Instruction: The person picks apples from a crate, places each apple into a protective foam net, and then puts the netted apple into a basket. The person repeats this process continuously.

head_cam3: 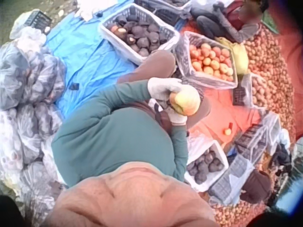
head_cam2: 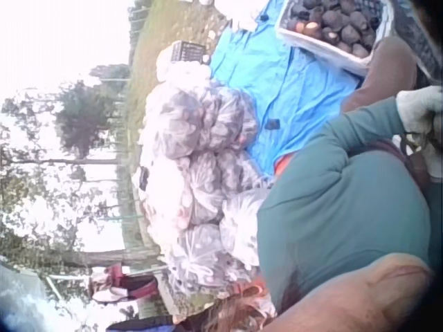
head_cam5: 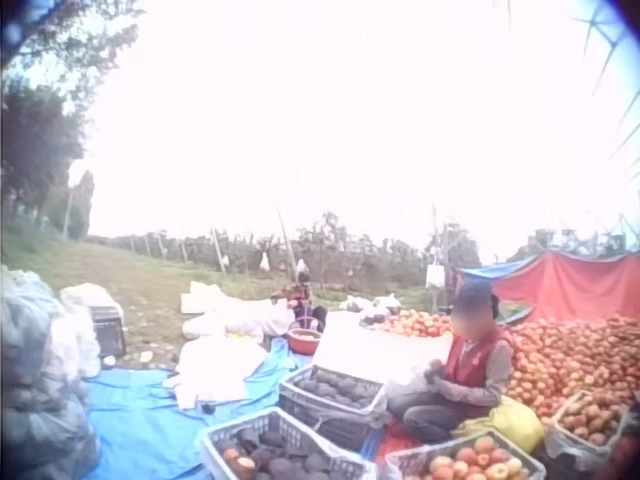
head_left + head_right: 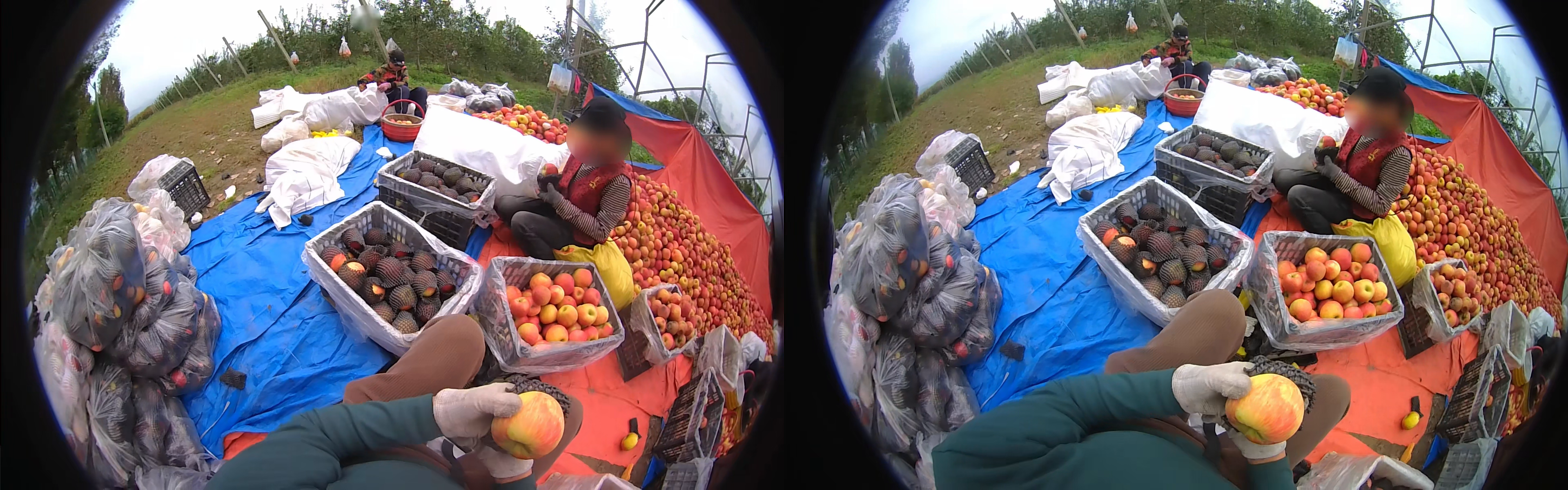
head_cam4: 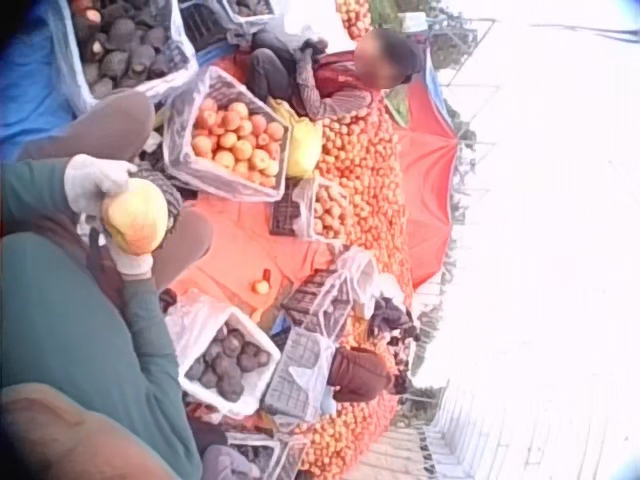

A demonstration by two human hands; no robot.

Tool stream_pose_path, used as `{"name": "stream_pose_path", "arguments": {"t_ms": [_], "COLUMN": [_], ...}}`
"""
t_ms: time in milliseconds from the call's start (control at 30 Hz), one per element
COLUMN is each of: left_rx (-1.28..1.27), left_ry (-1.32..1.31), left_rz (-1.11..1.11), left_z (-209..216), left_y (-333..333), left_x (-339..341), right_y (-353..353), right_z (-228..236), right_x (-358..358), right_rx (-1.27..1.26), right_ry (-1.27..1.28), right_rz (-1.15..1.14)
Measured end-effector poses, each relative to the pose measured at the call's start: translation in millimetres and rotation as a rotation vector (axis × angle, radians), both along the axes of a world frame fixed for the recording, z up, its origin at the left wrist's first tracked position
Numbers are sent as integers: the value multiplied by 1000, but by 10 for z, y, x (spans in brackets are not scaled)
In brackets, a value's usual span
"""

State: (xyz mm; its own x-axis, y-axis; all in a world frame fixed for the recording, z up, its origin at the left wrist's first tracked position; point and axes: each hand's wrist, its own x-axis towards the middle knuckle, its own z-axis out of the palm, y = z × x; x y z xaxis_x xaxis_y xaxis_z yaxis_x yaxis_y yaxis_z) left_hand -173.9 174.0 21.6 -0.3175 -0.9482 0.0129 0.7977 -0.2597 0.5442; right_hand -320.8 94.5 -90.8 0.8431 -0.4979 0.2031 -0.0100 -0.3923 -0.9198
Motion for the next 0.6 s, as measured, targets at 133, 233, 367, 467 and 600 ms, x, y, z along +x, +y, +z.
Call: {"name": "stream_pose_path", "arguments": {"t_ms": [133, 233, 367, 467, 600], "left_rx": [-33, -51, 29, -128, -161], "left_ry": [-21, -139, -220, -630, -927], "left_rz": [-98, -75, 199, 493, 870], "left_z": [-12, -97, -234, -172, -127], "left_y": [269, 512, 531, 381, 267], "left_x": [-43, 18, -21, -33, 99], "right_y": [189, 211, 137, 271, 324], "right_z": [645, 740, 878, 1078, 1167], "right_x": [-120, -252, -430, -377, 47], "right_rx": [-339, 1203, 588, -154, -647], "right_ry": [-49, -425, -570, -423, -189], "right_rz": [-72, -51, -230, -297, -70]}}
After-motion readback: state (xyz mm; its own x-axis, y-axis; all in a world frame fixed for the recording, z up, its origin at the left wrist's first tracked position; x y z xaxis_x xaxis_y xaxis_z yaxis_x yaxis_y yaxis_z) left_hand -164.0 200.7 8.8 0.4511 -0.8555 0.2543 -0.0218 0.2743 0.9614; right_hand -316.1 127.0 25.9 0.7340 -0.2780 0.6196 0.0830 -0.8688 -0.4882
